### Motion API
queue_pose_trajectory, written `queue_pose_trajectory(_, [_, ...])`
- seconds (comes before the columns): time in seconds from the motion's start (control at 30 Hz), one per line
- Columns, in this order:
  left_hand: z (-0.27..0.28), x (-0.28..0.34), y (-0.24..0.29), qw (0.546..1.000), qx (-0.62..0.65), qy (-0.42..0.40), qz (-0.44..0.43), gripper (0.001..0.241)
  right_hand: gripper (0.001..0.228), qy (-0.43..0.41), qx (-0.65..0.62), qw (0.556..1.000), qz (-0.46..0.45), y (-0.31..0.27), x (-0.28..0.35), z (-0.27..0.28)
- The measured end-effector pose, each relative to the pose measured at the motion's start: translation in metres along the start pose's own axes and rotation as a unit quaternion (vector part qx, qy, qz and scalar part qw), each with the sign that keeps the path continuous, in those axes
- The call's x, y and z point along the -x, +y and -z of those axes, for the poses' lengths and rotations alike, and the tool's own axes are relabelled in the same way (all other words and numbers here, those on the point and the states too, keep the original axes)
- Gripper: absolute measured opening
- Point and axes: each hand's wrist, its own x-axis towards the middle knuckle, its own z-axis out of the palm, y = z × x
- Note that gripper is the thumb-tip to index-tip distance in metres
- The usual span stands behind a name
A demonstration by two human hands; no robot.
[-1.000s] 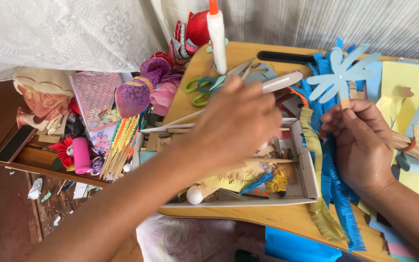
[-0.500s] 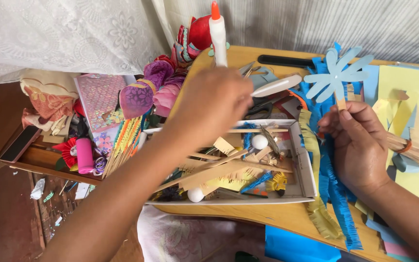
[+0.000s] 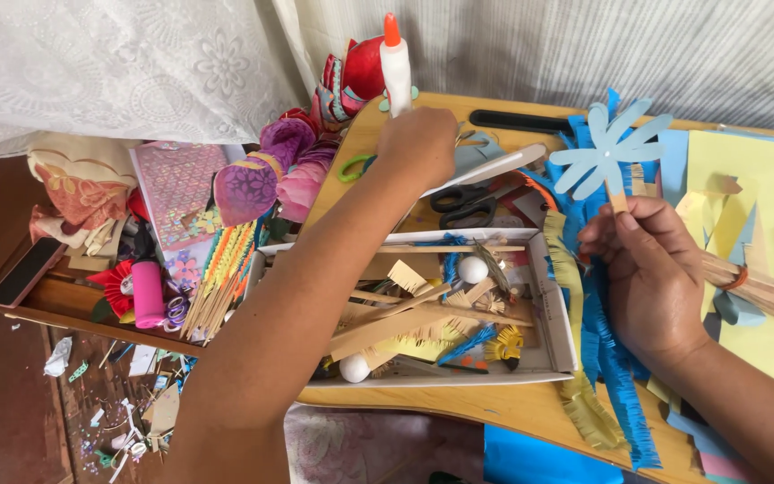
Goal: Assembling paper flowers onto wooden sticks using glue and organizing craft materials into a box.
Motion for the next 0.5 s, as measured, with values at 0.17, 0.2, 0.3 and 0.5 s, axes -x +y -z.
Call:
queue_pose_trajectory(0.17, [-0.003,-0.006,0.007,1.0,0.005,-0.02,0.004,0.023,0.01,-0.003,-0.003,1.0,0.0,0.001,-0.001,0.001])
queue_pose_trajectory(0.2, [-0.007,-0.008,0.006,1.0,0.005,-0.019,-0.013,0.02,0.01,-0.005,-0.003,1.0,0.005,0.002,-0.001,0.002])
queue_pose_trajectory(0.3, [0.017,0.011,0.021,0.997,0.001,-0.071,0.017,0.025,0.011,0.003,-0.004,1.0,0.001,0.003,0.0,0.001])
queue_pose_trajectory(0.5, [0.018,-0.002,0.031,0.989,-0.085,-0.117,-0.024,0.015,0.012,-0.005,0.011,1.0,-0.008,-0.003,0.001,-0.001])
